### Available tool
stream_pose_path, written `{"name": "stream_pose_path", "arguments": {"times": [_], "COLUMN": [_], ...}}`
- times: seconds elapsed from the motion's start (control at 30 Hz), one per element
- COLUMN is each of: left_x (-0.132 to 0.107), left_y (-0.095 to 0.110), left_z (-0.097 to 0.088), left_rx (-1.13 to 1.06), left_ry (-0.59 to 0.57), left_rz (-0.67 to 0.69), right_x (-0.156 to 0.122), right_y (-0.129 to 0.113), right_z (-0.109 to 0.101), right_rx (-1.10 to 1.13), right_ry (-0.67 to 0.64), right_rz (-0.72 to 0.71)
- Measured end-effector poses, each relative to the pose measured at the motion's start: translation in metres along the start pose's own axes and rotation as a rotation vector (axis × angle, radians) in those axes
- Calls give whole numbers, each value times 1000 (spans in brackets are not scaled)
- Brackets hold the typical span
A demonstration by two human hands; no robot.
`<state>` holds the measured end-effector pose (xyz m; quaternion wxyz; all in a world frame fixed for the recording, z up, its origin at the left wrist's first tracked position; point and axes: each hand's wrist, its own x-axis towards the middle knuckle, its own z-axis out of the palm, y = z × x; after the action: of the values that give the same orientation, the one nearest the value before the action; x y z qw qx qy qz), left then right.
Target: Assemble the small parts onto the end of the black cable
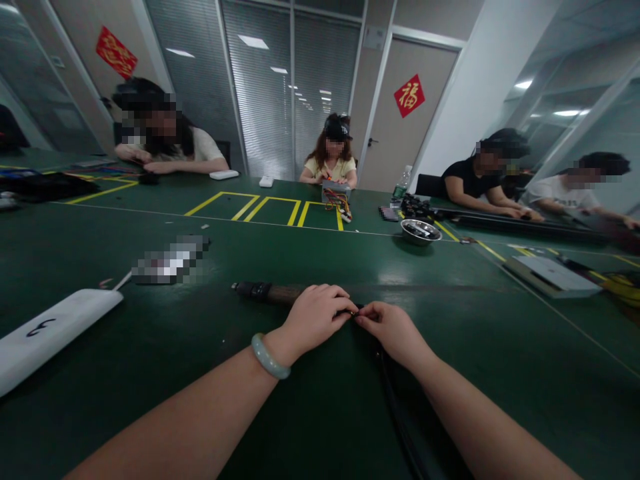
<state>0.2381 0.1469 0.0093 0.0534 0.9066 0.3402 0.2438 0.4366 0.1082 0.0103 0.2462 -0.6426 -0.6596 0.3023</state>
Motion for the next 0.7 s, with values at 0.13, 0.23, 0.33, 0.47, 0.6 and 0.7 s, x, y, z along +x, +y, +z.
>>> {"name": "stream_pose_path", "arguments": {"times": [0.13,0.23,0.33,0.47,0.6,0.7], "left_x": [0,0,0,0,-1,-1], "left_y": [2,3,3,2,1,1], "left_z": [1,0,0,0,1,1], "left_rx": [-8,-3,4,1,3,-1], "left_ry": [18,18,8,10,10,10], "left_rz": [-25,-34,-18,1,2,-5], "right_x": [0,-1,0,2,2,2], "right_y": [0,0,1,5,7,7], "right_z": [0,0,0,1,2,2], "right_rx": [10,7,6,14,14,12], "right_ry": [6,6,8,21,22,19], "right_rz": [10,12,5,-6,-12,-11]}}
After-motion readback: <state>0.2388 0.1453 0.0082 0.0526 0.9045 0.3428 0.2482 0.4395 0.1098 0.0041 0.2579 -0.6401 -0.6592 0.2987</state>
